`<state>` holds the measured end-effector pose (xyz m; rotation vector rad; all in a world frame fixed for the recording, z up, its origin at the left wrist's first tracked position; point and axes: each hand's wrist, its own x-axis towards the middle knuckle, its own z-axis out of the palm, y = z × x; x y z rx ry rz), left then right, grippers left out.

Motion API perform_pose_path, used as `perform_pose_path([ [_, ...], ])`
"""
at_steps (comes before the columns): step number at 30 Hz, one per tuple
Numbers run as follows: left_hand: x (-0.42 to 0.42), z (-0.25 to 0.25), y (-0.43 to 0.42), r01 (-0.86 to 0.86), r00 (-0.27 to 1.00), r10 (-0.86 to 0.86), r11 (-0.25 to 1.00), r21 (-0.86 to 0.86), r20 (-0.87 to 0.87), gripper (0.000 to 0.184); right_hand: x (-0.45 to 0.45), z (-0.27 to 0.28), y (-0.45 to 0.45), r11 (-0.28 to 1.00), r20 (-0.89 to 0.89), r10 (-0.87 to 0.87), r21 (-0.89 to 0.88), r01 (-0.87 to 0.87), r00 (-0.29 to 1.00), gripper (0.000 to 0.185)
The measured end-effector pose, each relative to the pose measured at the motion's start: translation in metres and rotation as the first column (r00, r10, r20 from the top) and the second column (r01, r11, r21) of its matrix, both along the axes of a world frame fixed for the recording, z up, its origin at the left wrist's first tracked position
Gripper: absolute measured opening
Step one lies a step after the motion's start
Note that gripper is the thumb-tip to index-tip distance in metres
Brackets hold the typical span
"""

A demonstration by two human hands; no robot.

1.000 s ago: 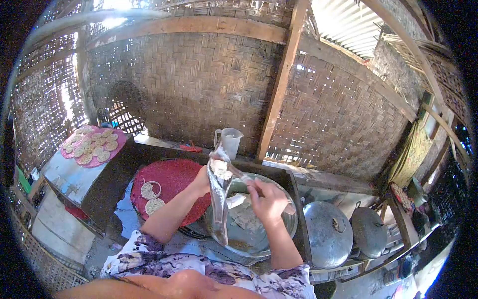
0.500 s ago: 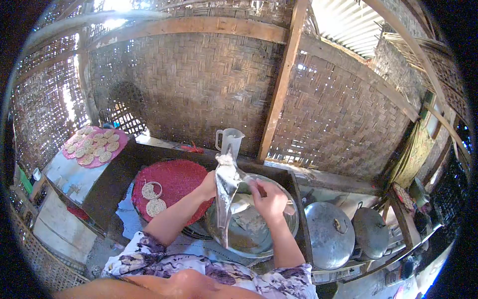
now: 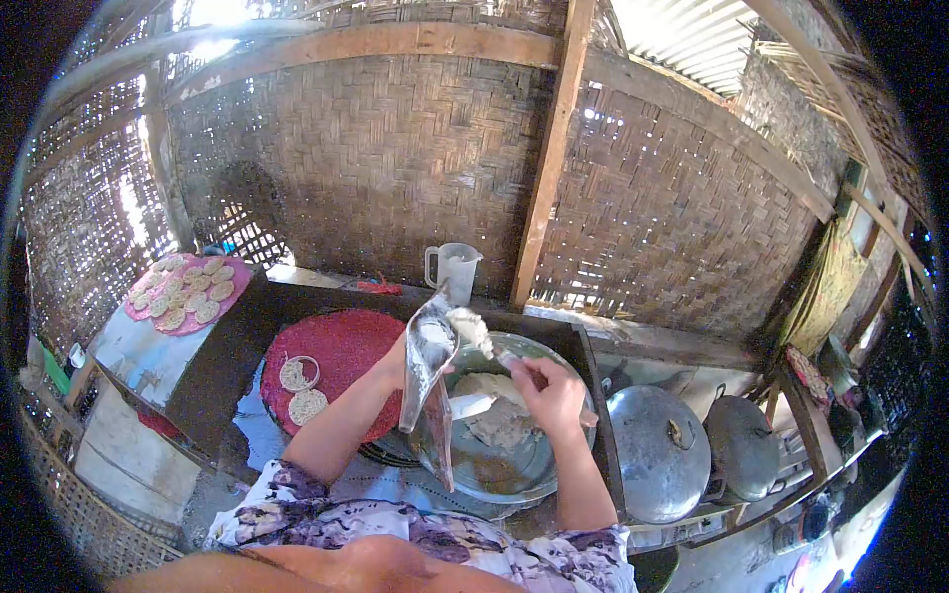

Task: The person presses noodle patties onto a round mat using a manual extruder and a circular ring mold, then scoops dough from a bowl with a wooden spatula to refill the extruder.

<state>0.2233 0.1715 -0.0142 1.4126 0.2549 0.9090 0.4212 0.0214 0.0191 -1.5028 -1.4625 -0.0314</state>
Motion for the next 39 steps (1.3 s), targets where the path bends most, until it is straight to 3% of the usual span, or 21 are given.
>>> perform_pose_path([
  [3, -0.011, -0.006, 0.012, -0.151, 0.984, 0.143, 0.986, -0.066, -0.110, 0.030, -0.002, -0.007, -0.014, 0.985, -0.059, 0.160, -0.049, -0.162, 0.985, 0.022],
  [5, -0.016, -0.009, 0.014, -0.242, 0.967, 0.254, 0.920, -0.307, -0.003, 0.028, 0.006, -0.011, -0.022, 0.934, -0.201, 0.336, -0.054, -0.353, 0.920, 0.021],
  [6, -0.015, -0.024, 0.029, -0.155, 0.975, 0.195, 0.941, -0.303, 0.109, 0.030, 0.009, -0.002, -0.026, 0.926, -0.179, 0.346, -0.093, -0.366, 0.921, 0.018],
  [7, -0.020, -0.024, 0.031, -0.072, 0.988, 0.115, 0.934, -0.350, 0.101, 0.028, 0.012, -0.005, -0.021, 0.915, -0.337, 0.359, -0.058, -0.400, 0.870, 0.015],
  [9, -0.021, -0.020, 0.026, -0.038, 0.992, 0.075, 0.941, -0.338, 0.097, 0.027, 0.016, 0.005, -0.016, 0.962, -0.267, 0.256, -0.022, -0.272, 0.929, 0.014],
  [10, -0.019, -0.014, 0.021, -0.050, 0.993, 0.080, 0.950, -0.308, 0.086, 0.027, 0.017, 0.007, -0.014, 0.974, -0.327, 0.157, -0.104, -0.201, 0.932, 0.022],
  [14, -0.014, 0.005, 0.004, -0.106, 0.993, 0.116, 0.970, -0.217, 0.034, 0.026, 0.012, -0.002, -0.001, 0.988, -0.184, 0.137, -0.047, -0.148, 0.973, 0.023],
  [18, -0.017, 0.019, -0.009, -0.198, 0.980, 0.201, 0.960, -0.198, -0.006, 0.026, 0.000, 0.002, -0.009, 0.984, -0.111, 0.158, -0.066, -0.166, 0.981, 0.023],
  [21, -0.030, 0.034, -0.017, -0.308, 0.949, 0.314, 0.916, -0.258, -0.020, 0.026, 0.009, 0.000, -0.018, 0.929, -0.136, 0.348, -0.083, -0.361, 0.928, 0.018],
  [23, -0.041, 0.041, -0.020, -0.372, 0.922, 0.388, 0.874, -0.311, -0.014, 0.027, 0.020, -0.001, -0.019, 0.934, -0.315, 0.334, -0.018, -0.357, 0.888, 0.016],
  [24, -0.047, 0.044, -0.021, -0.393, 0.909, 0.417, 0.855, -0.339, -0.001, 0.027, 0.030, -0.003, -0.020, 0.972, -0.257, 0.200, -0.069, -0.224, 0.945, 0.019],
  [26, -0.067, 0.018, -0.009, -0.212, 0.924, 0.265, 0.955, -0.207, 0.276, 0.026, 0.044, 0.002, -0.024, 0.959, -0.034, -0.088, -0.274, 0.076, 0.996, 0.026],
  [28, -0.079, 0.015, -0.007, 0.050, 0.850, 0.060, 0.980, -0.194, 0.523, 0.030, 0.051, -0.015, -0.018, 0.912, 0.163, -0.146, -0.360, 0.196, 0.976, 0.029],
  [30, -0.084, 0.022, -0.008, 0.257, 0.722, -0.119, 0.961, -0.105, 0.682, 0.022, 0.064, -0.059, 0.003, 0.905, 0.329, -0.128, -0.347, 0.246, 0.935, 0.041],
  [32, -0.084, 0.023, -0.010, 0.349, 0.609, -0.201, 0.936, -0.032, 0.767, 0.019, 0.033, -0.072, 0.014, 0.993, 0.435, 0.082, -0.116, -0.034, 0.897, 0.057],
  [33, -0.082, 0.026, -0.014, 0.363, 0.574, -0.221, 0.932, -0.004, 0.788, 0.019, 0.004, -0.071, 0.013, 0.897, 0.002, 0.402, -0.203, -0.394, 0.916, 0.066],
  [34, -0.080, 0.028, -0.018, 0.376, 0.540, -0.240, 0.926, 0.024, 0.806, 0.018, -0.030, -0.067, 0.009, 0.694, -0.435, 0.603, -0.127, -0.709, 0.668, 0.076],
  [35, -0.076, 0.031, -0.023, 0.389, 0.532, -0.274, 0.919, 0.056, 0.801, 0.019, -0.068, -0.061, 0.005, 0.444, -0.704, 0.656, 0.069, -0.893, 0.272, 0.080],
  [36, -0.071, 0.032, -0.029, 0.401, 0.524, -0.307, 0.912, 0.088, 0.794, 0.019, -0.098, -0.053, 0.001, 0.200, -0.821, 0.541, 0.337, -0.920, -0.183, 0.085],
  [38, -0.071, 0.035, -0.040, 0.474, 0.518, -0.377, 0.874, 0.109, 0.768, 0.021, -0.126, -0.028, -0.015, 0.107, -0.822, 0.177, 0.563, -0.819, -0.542, 0.086],
  [39, -0.068, 0.039, -0.054, 0.377, 0.542, -0.336, 0.916, 0.135, 0.771, 0.019, -0.131, -0.023, -0.017, 0.101, -0.743, -0.036, 0.663, -0.742, -0.669, 0.086],
])
